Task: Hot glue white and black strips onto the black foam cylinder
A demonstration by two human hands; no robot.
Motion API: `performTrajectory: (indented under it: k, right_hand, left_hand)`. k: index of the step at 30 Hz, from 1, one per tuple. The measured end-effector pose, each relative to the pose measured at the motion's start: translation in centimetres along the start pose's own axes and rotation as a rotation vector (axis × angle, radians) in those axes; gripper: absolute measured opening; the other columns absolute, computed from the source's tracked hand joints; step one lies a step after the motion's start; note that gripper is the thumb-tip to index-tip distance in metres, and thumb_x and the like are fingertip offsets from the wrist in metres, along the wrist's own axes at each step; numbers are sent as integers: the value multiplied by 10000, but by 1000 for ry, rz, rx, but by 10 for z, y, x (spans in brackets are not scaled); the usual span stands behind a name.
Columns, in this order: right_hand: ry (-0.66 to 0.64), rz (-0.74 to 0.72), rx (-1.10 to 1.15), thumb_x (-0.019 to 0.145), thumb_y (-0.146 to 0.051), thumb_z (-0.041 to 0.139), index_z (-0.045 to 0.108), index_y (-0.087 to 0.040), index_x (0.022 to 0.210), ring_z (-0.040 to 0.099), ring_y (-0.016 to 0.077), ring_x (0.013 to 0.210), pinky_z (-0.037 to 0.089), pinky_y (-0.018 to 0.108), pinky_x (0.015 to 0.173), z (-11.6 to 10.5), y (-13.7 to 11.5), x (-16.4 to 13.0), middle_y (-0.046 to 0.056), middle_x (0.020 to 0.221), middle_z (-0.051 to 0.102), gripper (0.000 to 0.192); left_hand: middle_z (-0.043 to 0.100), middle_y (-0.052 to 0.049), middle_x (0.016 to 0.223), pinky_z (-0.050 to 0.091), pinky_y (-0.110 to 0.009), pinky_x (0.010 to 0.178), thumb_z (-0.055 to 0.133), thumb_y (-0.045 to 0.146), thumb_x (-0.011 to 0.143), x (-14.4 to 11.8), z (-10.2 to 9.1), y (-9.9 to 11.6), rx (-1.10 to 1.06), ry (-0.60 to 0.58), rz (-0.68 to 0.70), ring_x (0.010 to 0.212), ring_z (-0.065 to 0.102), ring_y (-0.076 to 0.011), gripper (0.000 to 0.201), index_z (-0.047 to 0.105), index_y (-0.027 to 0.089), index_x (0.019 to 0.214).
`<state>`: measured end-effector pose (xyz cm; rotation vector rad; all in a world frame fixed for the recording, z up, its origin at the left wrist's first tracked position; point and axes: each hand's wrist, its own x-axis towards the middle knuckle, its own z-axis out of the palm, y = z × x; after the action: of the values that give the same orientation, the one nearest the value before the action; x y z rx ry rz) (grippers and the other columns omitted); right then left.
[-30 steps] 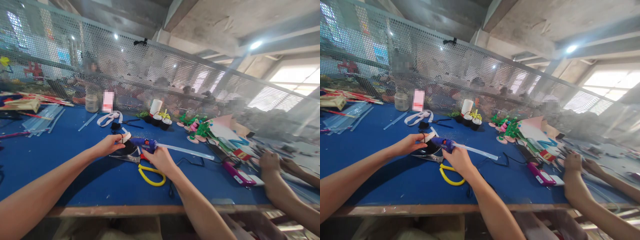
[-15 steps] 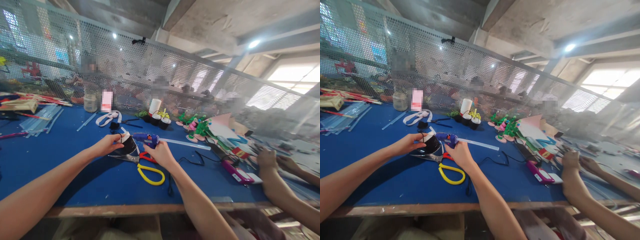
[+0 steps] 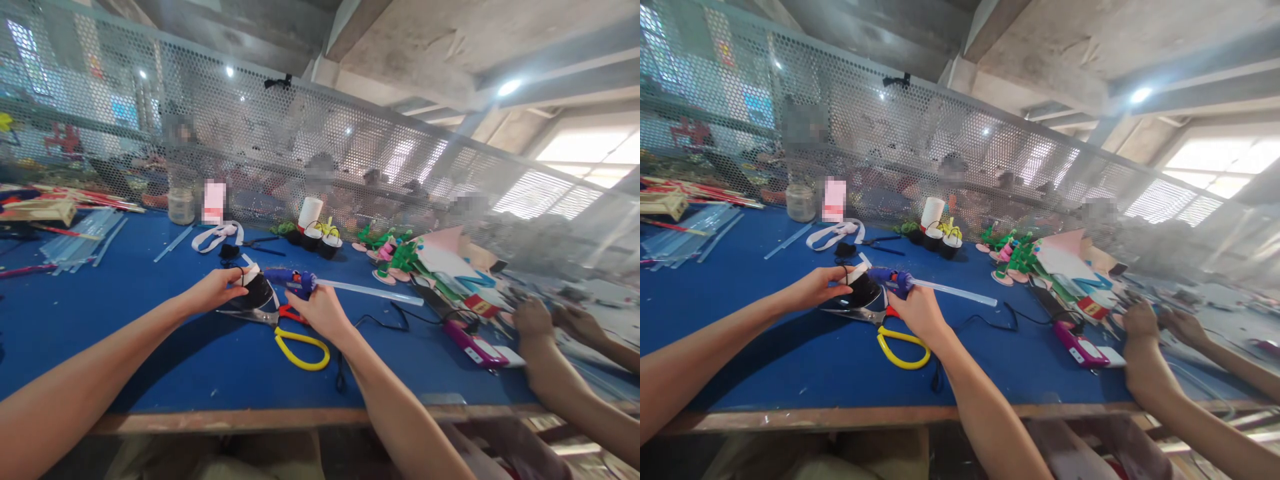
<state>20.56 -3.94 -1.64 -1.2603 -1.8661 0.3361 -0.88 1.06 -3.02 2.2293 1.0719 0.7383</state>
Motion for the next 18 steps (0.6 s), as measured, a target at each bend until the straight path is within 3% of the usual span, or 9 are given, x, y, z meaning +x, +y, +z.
performTrajectory:
  k: [6, 13, 18]
  right_hand:
    - [-57, 31, -79, 708, -284, 488, 616, -154, 705, 547, 157, 568, 421, 244, 554, 4, -3, -5, 16, 586, 608, 182]
    - [-81, -62, -153, 705, -251, 477, 601, -146, 707, 568, 173, 612, 421, 254, 601, 11, -8, -10, 45, 638, 615, 163]
    - [-80, 11, -102, 701, -265, 479, 606, -146, 697, 548, 153, 558, 414, 239, 536, 5, -8, -6, 19, 590, 599, 174]
  left_hand:
    - [640, -49, 1006, 403, -316, 840, 483, 324, 719, -1, 2, 4, -38, 9, 13, 920, 550, -210, 393, 532, 138, 1062]
    - [651, -60, 830, 428, -332, 760, 470, 339, 718, -1, 1, 7, 78, 17, 17, 799, 552, -219, 377, 564, 96, 991]
    - [649, -70, 921, 418, -346, 803, 485, 336, 716, -1, 2, 4, 13, 29, -4, 855, 560, -222, 449, 509, 105, 1101]
